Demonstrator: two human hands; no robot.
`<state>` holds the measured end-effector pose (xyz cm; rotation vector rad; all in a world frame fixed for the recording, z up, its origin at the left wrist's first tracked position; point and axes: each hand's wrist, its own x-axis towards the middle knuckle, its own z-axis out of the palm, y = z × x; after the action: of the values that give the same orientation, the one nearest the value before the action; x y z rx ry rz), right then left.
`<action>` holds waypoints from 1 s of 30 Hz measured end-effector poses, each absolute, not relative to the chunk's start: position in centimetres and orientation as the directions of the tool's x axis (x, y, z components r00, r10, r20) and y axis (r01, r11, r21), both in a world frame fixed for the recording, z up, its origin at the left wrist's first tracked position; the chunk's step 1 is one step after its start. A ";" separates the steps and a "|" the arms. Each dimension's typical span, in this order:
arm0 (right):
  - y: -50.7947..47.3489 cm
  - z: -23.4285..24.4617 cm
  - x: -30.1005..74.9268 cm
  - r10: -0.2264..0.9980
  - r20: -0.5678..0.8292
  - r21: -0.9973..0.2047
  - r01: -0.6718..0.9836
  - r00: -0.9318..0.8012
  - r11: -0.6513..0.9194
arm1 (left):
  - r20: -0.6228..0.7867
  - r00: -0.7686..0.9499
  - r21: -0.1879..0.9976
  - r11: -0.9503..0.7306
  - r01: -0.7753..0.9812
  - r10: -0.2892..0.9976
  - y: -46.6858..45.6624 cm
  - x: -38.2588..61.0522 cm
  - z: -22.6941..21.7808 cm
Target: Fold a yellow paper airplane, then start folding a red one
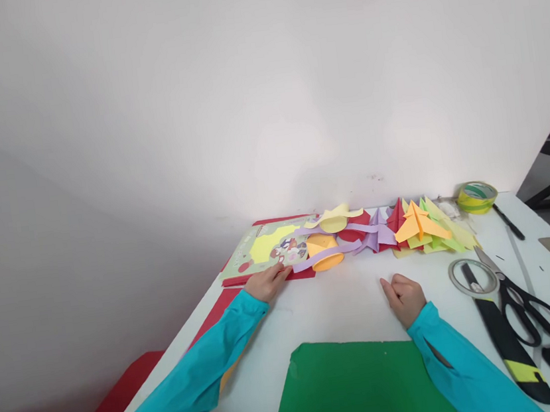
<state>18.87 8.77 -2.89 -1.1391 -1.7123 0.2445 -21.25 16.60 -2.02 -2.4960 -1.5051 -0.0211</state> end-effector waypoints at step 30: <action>8.9 -2.9 19.0 0.778 0.627 -0.619 0.582 -0.040 0.528 | 0.166 0.486 -0.126 -0.470 0.874 0.858 17.3 -21.2 -1.7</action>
<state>18.97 8.91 -2.86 -1.1492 -1.7254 0.2355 -21.18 17.29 -1.65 -2.5360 -1.4969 -0.1182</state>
